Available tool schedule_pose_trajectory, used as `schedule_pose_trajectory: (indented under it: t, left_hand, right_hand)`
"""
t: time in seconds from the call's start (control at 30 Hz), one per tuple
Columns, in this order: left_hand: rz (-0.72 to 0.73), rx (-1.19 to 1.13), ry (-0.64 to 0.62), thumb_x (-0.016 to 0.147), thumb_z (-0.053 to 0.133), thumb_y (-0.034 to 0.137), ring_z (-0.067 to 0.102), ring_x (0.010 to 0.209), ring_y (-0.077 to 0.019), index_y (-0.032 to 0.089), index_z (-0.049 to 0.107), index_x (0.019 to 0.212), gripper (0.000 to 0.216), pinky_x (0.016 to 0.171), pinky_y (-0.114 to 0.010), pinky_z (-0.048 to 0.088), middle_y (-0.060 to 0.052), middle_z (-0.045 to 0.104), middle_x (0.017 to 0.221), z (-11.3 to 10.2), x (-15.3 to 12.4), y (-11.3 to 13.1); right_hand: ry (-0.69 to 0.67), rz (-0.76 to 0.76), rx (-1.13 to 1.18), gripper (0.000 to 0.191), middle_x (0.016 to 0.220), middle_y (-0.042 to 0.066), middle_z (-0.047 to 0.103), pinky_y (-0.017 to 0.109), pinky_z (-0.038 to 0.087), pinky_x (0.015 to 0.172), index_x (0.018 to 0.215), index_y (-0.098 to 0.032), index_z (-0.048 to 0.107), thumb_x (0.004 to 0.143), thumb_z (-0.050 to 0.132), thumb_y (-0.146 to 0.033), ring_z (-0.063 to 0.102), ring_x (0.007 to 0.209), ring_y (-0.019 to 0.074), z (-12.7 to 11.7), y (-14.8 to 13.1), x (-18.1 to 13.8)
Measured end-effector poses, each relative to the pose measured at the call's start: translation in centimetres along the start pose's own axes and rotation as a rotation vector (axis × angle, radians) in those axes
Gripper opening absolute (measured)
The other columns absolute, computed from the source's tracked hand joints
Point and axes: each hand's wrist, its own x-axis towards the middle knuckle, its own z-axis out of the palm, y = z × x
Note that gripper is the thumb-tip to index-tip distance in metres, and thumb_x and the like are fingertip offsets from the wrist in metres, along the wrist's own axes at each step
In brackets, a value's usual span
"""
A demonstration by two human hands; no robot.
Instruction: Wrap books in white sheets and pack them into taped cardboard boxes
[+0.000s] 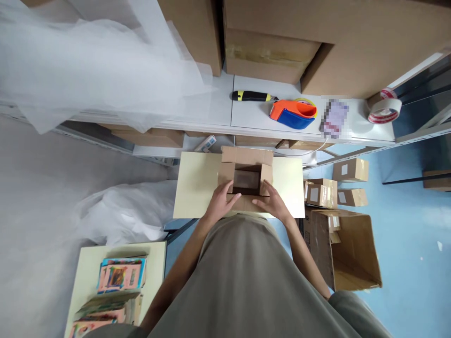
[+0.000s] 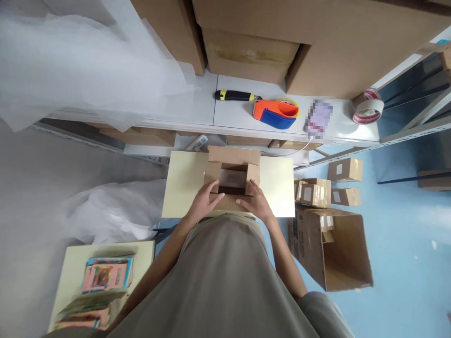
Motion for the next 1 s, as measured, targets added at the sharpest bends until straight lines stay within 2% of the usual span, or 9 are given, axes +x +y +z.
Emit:
schedule_pose_trajectory:
  t: [0.1, 0.17, 0.27, 0.4, 0.53, 0.63, 0.7, 0.87, 1.0]
  left_hand:
    - [-0.007, 0.081, -0.153, 0.098, 0.074, 0.060, 0.052, 0.158, -0.0382, 0.020, 0.052, 0.163, 0.080, 0.131, -0.054, 0.042, -0.020, 0.058, 0.166, 0.6, -0.2, -1.0]
    - [-0.002, 0.139, -0.275, 0.084, 0.087, 0.064, 0.041, 0.164, -0.0429, 0.019, 0.050, 0.166, 0.101, 0.134, -0.056, 0.036, -0.021, 0.051, 0.172, 0.8, -0.3, -1.7]
    - [0.035, 0.207, -0.395, 0.068, 0.097, 0.060, 0.030, 0.169, -0.0463, 0.020, 0.052, 0.166, 0.116, 0.138, -0.059, 0.027, -0.021, 0.048, 0.174, 0.8, -0.3, -2.4]
    - [0.042, 0.193, -0.392, 0.074, 0.094, 0.057, 0.033, 0.168, -0.0444, 0.020, 0.056, 0.164, 0.105, 0.138, -0.057, 0.030, -0.019, 0.049, 0.174, 0.0, 0.3, -2.3]
    - [-0.022, 0.131, -0.381, 0.079, 0.090, 0.062, 0.054, 0.157, -0.0410, 0.021, 0.059, 0.162, 0.097, 0.129, -0.049, 0.045, -0.016, 0.058, 0.168, -2.1, 1.4, -0.7]
    - [-0.070, 0.112, -0.349, 0.090, 0.080, 0.066, 0.065, 0.145, -0.0367, 0.025, 0.061, 0.160, 0.083, 0.121, -0.044, 0.053, -0.012, 0.067, 0.160, -3.6, 2.4, 0.3]
    - [-0.074, 0.127, -0.276, 0.097, 0.074, 0.063, 0.066, 0.143, -0.0355, 0.025, 0.062, 0.157, 0.071, 0.121, -0.044, 0.053, -0.011, 0.069, 0.156, -4.1, 3.4, 0.4]
    - [-0.033, 0.182, -0.002, 0.099, 0.077, 0.037, 0.047, 0.161, -0.0374, 0.017, 0.051, 0.164, 0.073, 0.136, -0.051, 0.037, -0.020, 0.052, 0.170, -3.4, 6.8, -2.7]
    - [-0.215, 0.098, 0.007, 0.081, 0.095, 0.032, 0.040, 0.165, -0.0435, 0.012, 0.039, 0.170, 0.107, 0.138, -0.055, 0.033, -0.027, 0.046, 0.172, -2.3, 9.6, -6.5]
  right_hand:
    - [-0.270, 0.025, -0.177, 0.125, 0.188, 0.017, 0.020, 0.056, 0.027, 0.140, 0.179, -0.021, 0.034, 0.075, 0.099, -0.048, 0.020, 0.175, 0.0369, 0.0, 0.0, -0.1]
    - [-0.359, 0.059, -0.282, 0.130, 0.189, 0.015, 0.011, 0.057, 0.023, 0.141, 0.181, -0.023, 0.027, 0.074, 0.100, -0.035, 0.009, 0.177, 0.0358, 0.2, -0.2, -0.1]
    - [-0.388, 0.072, -0.363, 0.124, 0.189, 0.015, 0.006, 0.057, 0.018, 0.142, 0.181, -0.022, 0.027, 0.078, 0.096, -0.027, 0.003, 0.177, 0.0348, 0.4, -0.6, -0.2]
    - [-0.383, 0.049, -0.344, 0.110, 0.188, 0.018, 0.012, 0.055, 0.020, 0.142, 0.177, -0.016, 0.038, 0.083, 0.093, -0.031, 0.007, 0.177, 0.0348, 0.0, -0.5, 0.0]
    - [-0.322, 0.000, -0.208, 0.093, 0.181, 0.014, 0.039, 0.053, 0.033, 0.139, 0.169, -0.020, 0.053, 0.087, 0.091, -0.042, 0.031, 0.172, 0.0358, -1.7, 0.2, 0.4]
    - [-0.232, 0.016, -0.102, 0.074, 0.159, 0.011, 0.068, 0.050, 0.053, 0.125, 0.160, -0.026, 0.064, 0.093, 0.084, -0.053, 0.063, 0.150, 0.0366, -3.1, 0.8, 1.3]
    - [-0.126, 0.011, -0.068, 0.063, 0.144, 0.009, 0.078, 0.048, 0.060, 0.114, 0.153, -0.028, 0.069, 0.096, 0.081, -0.054, 0.073, 0.135, 0.0361, -3.7, 1.2, 2.2]
    - [0.202, 0.054, -0.172, 0.053, 0.139, 0.018, 0.074, 0.054, 0.060, 0.111, 0.148, -0.021, 0.070, 0.099, 0.075, -0.043, 0.070, 0.130, 0.0378, -2.9, 3.1, 5.5]
    - [0.306, 0.203, -0.189, 0.078, 0.150, 0.024, 0.062, 0.062, 0.051, 0.122, 0.160, -0.016, 0.057, 0.092, 0.082, -0.045, 0.056, 0.146, 0.0431, -1.9, 5.0, 7.6]
